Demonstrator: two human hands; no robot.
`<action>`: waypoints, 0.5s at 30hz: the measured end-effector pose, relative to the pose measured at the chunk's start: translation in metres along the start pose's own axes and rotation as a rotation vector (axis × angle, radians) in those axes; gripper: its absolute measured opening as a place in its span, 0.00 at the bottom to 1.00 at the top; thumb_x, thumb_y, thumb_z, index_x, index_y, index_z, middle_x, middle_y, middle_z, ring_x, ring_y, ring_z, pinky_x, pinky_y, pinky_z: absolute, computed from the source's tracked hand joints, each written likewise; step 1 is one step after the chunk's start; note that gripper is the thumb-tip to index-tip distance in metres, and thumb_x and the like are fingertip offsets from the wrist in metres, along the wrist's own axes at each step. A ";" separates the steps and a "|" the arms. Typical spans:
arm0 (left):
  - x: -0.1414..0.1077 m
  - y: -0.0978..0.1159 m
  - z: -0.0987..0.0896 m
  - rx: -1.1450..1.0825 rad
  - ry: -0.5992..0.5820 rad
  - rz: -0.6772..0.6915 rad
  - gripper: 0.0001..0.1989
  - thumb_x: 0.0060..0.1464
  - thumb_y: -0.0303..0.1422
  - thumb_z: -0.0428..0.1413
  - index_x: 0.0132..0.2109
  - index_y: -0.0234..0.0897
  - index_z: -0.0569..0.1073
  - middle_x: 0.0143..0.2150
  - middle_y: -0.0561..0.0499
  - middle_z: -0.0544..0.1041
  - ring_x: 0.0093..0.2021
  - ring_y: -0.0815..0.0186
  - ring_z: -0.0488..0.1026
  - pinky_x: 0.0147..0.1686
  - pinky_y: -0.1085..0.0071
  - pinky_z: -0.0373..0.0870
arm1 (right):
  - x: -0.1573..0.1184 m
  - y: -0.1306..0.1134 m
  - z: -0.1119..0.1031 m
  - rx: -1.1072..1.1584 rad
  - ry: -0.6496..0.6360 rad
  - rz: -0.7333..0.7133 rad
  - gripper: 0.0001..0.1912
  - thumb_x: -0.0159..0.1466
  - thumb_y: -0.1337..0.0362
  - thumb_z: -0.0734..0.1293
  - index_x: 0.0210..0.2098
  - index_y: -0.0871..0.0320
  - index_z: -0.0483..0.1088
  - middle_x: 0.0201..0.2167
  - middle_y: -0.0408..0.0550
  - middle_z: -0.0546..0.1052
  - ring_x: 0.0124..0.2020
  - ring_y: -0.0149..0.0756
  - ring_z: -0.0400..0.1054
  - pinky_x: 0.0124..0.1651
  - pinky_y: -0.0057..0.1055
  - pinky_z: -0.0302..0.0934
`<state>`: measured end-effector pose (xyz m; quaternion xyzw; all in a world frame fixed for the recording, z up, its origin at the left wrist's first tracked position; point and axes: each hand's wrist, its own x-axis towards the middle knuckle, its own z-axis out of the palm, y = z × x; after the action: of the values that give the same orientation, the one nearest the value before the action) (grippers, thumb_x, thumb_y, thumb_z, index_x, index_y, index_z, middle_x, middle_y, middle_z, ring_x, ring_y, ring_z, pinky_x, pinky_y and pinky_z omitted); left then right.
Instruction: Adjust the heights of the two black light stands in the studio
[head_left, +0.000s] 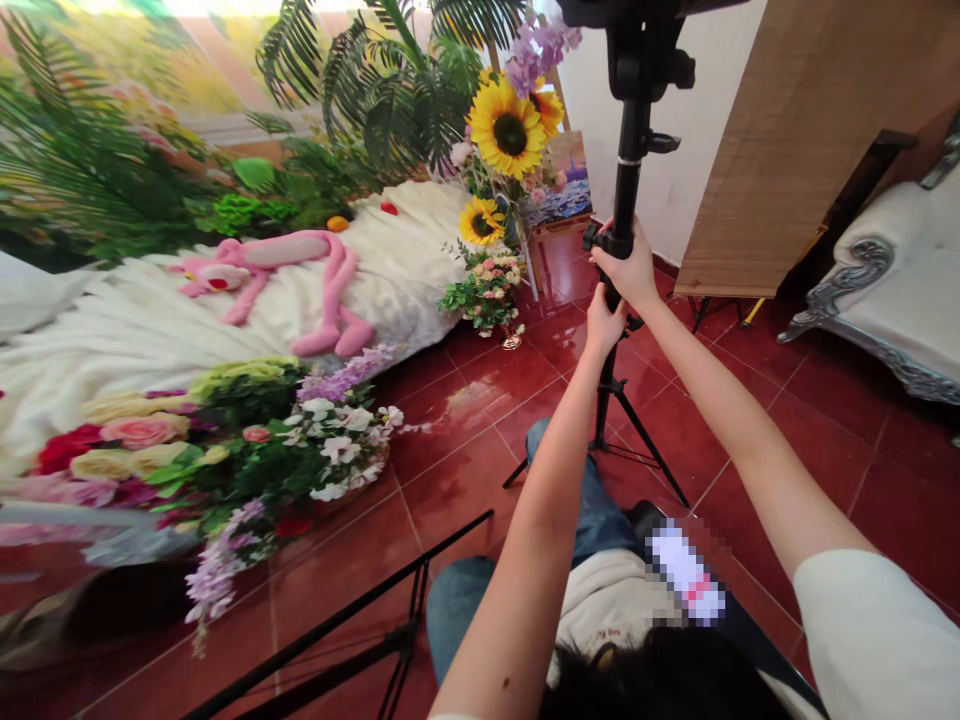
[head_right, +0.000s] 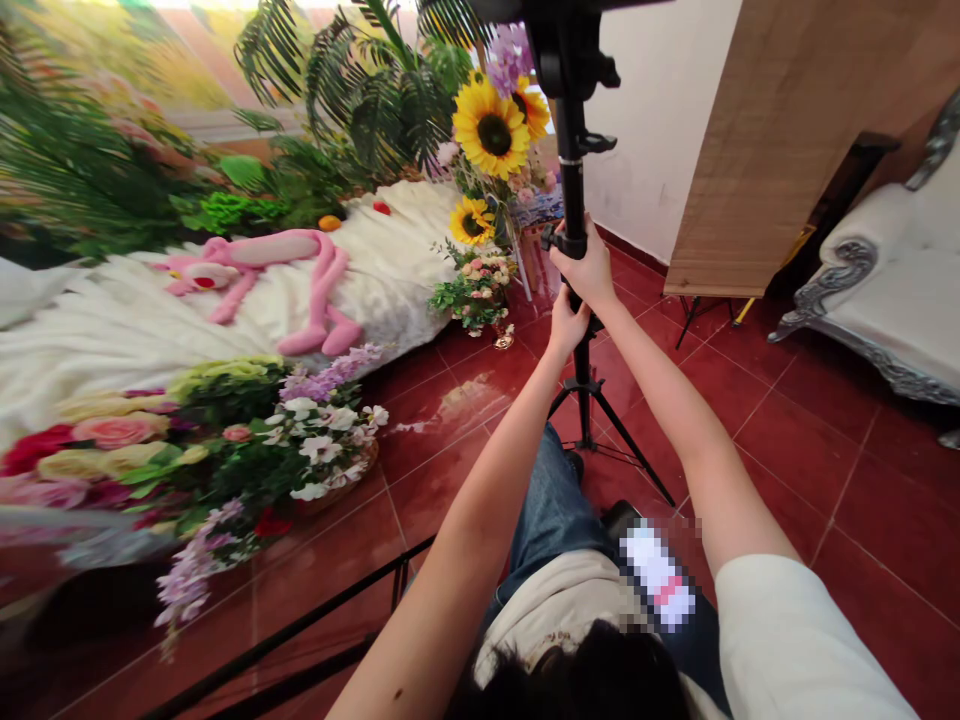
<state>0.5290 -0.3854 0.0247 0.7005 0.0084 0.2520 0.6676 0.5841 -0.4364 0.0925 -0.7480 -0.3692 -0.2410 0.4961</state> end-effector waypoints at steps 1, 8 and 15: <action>0.000 -0.001 0.000 -0.002 -0.007 0.003 0.15 0.54 0.34 0.61 0.48 0.38 0.70 0.41 0.48 0.78 0.42 0.64 0.75 0.43 0.69 0.72 | -0.002 -0.001 0.000 -0.004 0.021 0.024 0.17 0.67 0.56 0.62 0.54 0.53 0.61 0.46 0.49 0.73 0.45 0.40 0.73 0.50 0.45 0.71; -0.004 0.000 -0.003 0.013 -0.057 0.005 0.15 0.57 0.35 0.58 0.50 0.38 0.69 0.40 0.49 0.78 0.38 0.68 0.75 0.41 0.72 0.71 | -0.054 -0.020 -0.027 -0.029 -0.001 0.122 0.23 0.67 0.52 0.62 0.58 0.51 0.55 0.52 0.55 0.73 0.52 0.44 0.71 0.52 0.45 0.70; -0.012 0.016 -0.005 0.010 -0.067 -0.026 0.15 0.58 0.45 0.58 0.44 0.39 0.69 0.35 0.53 0.74 0.34 0.70 0.72 0.37 0.73 0.69 | -0.114 -0.021 -0.066 -0.293 -0.159 0.060 0.25 0.56 0.59 0.69 0.51 0.54 0.60 0.50 0.56 0.73 0.50 0.48 0.71 0.57 0.52 0.63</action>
<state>0.5113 -0.3865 0.0355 0.7117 -0.0039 0.2196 0.6673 0.4984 -0.5276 0.0468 -0.8397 -0.3458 -0.2172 0.3579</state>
